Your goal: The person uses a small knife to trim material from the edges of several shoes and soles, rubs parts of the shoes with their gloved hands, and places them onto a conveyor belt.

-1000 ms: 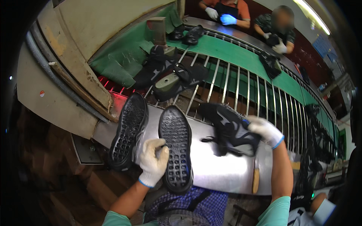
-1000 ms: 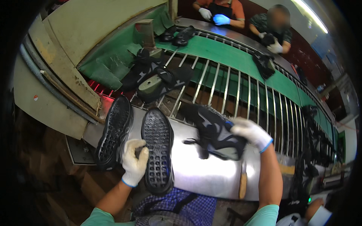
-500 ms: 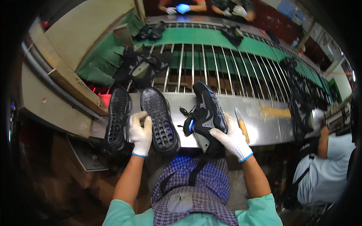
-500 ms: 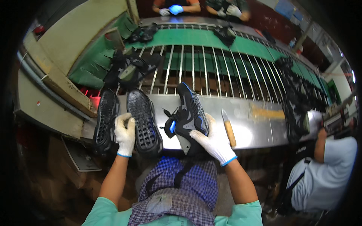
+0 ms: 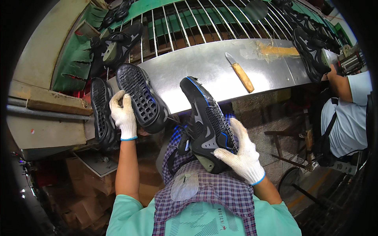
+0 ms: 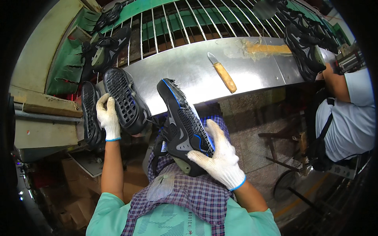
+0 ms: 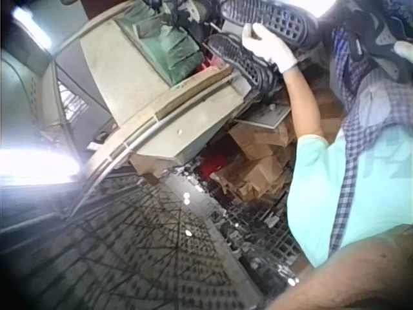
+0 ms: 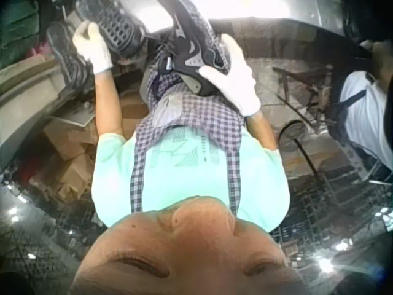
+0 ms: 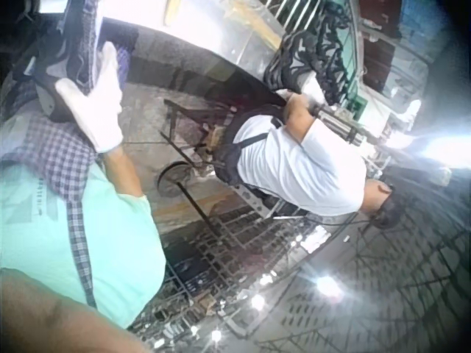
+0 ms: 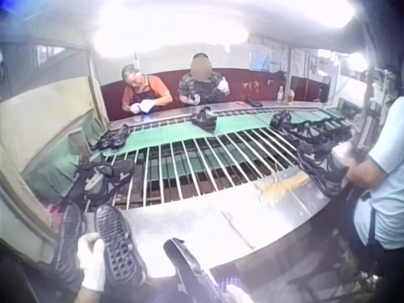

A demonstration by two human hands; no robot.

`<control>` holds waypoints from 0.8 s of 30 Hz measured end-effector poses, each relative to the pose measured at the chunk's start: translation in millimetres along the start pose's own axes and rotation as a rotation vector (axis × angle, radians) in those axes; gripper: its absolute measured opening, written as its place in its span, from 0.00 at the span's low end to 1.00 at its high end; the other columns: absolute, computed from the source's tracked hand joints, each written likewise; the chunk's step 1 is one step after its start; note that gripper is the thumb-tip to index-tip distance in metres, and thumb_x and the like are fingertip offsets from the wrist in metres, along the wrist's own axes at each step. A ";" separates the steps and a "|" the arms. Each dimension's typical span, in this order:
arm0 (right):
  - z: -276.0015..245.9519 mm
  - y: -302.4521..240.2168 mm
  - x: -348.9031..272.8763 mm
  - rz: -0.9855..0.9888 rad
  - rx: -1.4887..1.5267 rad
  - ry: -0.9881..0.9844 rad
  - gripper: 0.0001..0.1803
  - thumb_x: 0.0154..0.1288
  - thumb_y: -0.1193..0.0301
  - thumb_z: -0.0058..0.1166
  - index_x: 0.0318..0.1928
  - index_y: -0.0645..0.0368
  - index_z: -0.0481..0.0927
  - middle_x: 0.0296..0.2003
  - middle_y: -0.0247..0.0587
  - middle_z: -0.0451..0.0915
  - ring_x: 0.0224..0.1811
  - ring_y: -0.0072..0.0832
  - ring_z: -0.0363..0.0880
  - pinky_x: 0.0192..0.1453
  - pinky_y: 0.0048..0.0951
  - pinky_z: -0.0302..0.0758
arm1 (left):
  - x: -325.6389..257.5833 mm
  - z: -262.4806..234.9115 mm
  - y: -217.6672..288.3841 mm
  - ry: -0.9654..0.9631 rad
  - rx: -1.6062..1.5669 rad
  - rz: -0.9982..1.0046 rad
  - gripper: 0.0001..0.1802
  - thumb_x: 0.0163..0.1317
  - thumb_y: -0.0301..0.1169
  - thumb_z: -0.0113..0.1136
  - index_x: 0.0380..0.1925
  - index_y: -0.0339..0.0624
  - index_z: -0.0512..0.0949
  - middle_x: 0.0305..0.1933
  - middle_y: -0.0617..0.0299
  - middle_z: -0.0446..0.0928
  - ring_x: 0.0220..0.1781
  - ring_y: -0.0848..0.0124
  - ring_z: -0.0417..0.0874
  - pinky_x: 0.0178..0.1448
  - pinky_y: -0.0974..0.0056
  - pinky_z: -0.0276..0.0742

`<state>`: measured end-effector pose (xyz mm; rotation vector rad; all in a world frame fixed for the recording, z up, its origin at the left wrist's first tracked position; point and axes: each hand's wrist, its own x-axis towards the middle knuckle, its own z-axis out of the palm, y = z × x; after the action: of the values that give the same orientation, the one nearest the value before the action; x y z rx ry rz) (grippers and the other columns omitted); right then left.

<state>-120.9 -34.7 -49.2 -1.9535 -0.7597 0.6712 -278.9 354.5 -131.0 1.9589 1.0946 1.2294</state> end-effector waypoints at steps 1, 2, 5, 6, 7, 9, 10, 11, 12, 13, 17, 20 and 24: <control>-0.8 0.4 -2.8 -0.009 -0.019 0.001 0.61 0.59 0.53 0.82 0.81 0.72 0.59 0.73 0.69 0.73 0.76 0.55 0.75 0.80 0.49 0.73 | 1.0 -0.5 -0.5 -0.011 -0.001 -0.005 0.18 0.73 0.31 0.69 0.58 0.33 0.84 0.57 0.55 0.83 0.54 0.68 0.85 0.64 0.61 0.81; -0.6 0.9 -5.3 0.000 -0.039 -0.014 0.60 0.59 0.53 0.82 0.80 0.72 0.60 0.73 0.69 0.72 0.76 0.56 0.75 0.80 0.49 0.72 | 2.5 -1.8 -1.5 -0.022 -0.003 -0.010 0.18 0.73 0.30 0.69 0.58 0.33 0.84 0.57 0.55 0.83 0.54 0.68 0.85 0.64 0.61 0.81; -4.5 5.2 -5.8 -0.015 -0.018 -0.062 0.60 0.59 0.54 0.81 0.81 0.72 0.59 0.75 0.69 0.70 0.79 0.55 0.72 0.83 0.48 0.69 | 6.1 -0.6 -4.1 -0.031 -0.020 -0.029 0.18 0.72 0.28 0.69 0.59 0.32 0.84 0.58 0.54 0.84 0.55 0.67 0.85 0.66 0.62 0.80; -6.2 7.8 -3.6 0.024 0.090 -0.092 0.60 0.60 0.55 0.80 0.81 0.72 0.58 0.77 0.68 0.68 0.80 0.53 0.70 0.84 0.47 0.67 | 5.6 -1.3 -5.2 -0.028 -0.028 -0.040 0.18 0.72 0.28 0.69 0.59 0.32 0.84 0.58 0.54 0.84 0.56 0.67 0.85 0.66 0.61 0.80; -8.9 10.9 1.4 0.063 0.199 -0.121 0.60 0.60 0.55 0.80 0.82 0.72 0.58 0.78 0.67 0.67 0.82 0.51 0.68 0.86 0.46 0.64 | 4.9 -1.9 -6.2 -0.025 -0.037 -0.052 0.18 0.72 0.28 0.68 0.59 0.32 0.84 0.58 0.54 0.84 0.56 0.67 0.85 0.67 0.61 0.80; -10.2 30.6 8.2 0.099 0.319 -0.143 0.59 0.61 0.56 0.77 0.83 0.70 0.57 0.79 0.60 0.67 0.82 0.45 0.66 0.87 0.42 0.62 | 6.4 -4.4 -7.3 -0.023 -0.019 -0.047 0.18 0.72 0.27 0.68 0.59 0.32 0.84 0.58 0.53 0.84 0.58 0.65 0.85 0.68 0.60 0.80; -9.6 36.7 9.5 0.186 0.611 -0.202 0.58 0.62 0.56 0.77 0.83 0.69 0.58 0.78 0.58 0.68 0.82 0.43 0.67 0.86 0.41 0.63 | 7.0 -5.0 -8.8 -0.030 -0.004 -0.046 0.18 0.72 0.27 0.68 0.59 0.32 0.84 0.59 0.53 0.84 0.58 0.65 0.85 0.68 0.60 0.80; -8.9 41.9 11.0 0.273 0.902 -0.262 0.56 0.63 0.57 0.76 0.83 0.68 0.59 0.78 0.56 0.69 0.81 0.42 0.69 0.85 0.40 0.64 | 6.6 -5.6 -9.9 -0.034 0.013 -0.046 0.18 0.72 0.27 0.68 0.59 0.32 0.84 0.59 0.53 0.84 0.58 0.65 0.85 0.68 0.60 0.80; -5.8 49.4 11.8 0.291 1.137 -0.317 0.56 0.64 0.53 0.76 0.82 0.66 0.60 0.76 0.53 0.72 0.78 0.38 0.72 0.82 0.41 0.69 | 7.0 -5.7 -8.4 -0.033 0.014 -0.066 0.18 0.72 0.27 0.68 0.59 0.32 0.83 0.59 0.53 0.84 0.59 0.65 0.85 0.69 0.61 0.79; -1.9 73.7 11.3 0.376 1.283 -0.386 0.58 0.65 0.46 0.75 0.82 0.65 0.59 0.74 0.54 0.73 0.76 0.42 0.74 0.80 0.48 0.74 | 6.5 -4.9 -8.4 -0.035 0.011 -0.071 0.18 0.72 0.27 0.68 0.59 0.32 0.83 0.59 0.53 0.84 0.59 0.65 0.85 0.69 0.61 0.79; -0.4 74.3 32.0 0.583 1.678 -0.407 0.48 0.81 0.35 0.44 0.79 0.66 0.65 0.69 0.64 0.76 0.60 0.59 0.85 0.69 0.62 0.83 | 5.5 -2.2 -5.3 -0.023 -0.034 -0.115 0.17 0.73 0.28 0.68 0.59 0.33 0.83 0.59 0.53 0.84 0.58 0.65 0.85 0.69 0.61 0.79; -4.6 94.0 58.8 0.397 1.181 -0.328 0.67 0.65 0.18 0.44 0.83 0.65 0.59 0.77 0.59 0.69 0.76 0.50 0.74 0.77 0.55 0.79 | 5.8 -4.1 -7.9 -0.013 0.012 -0.078 0.18 0.72 0.30 0.70 0.58 0.33 0.83 0.58 0.52 0.84 0.57 0.65 0.86 0.67 0.61 0.80; 22.0 111.7 66.3 0.511 1.106 -0.421 0.44 0.84 0.39 0.43 0.79 0.65 0.67 0.73 0.50 0.76 0.74 0.38 0.76 0.78 0.41 0.77 | 5.9 -2.2 -7.7 -0.003 -0.010 -0.096 0.18 0.72 0.31 0.70 0.57 0.34 0.84 0.57 0.54 0.83 0.56 0.65 0.86 0.66 0.61 0.82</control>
<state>-65.7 -18.6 -167.8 -0.9536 -0.0148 1.4547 -282.1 363.5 -133.7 1.8775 1.1648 1.1785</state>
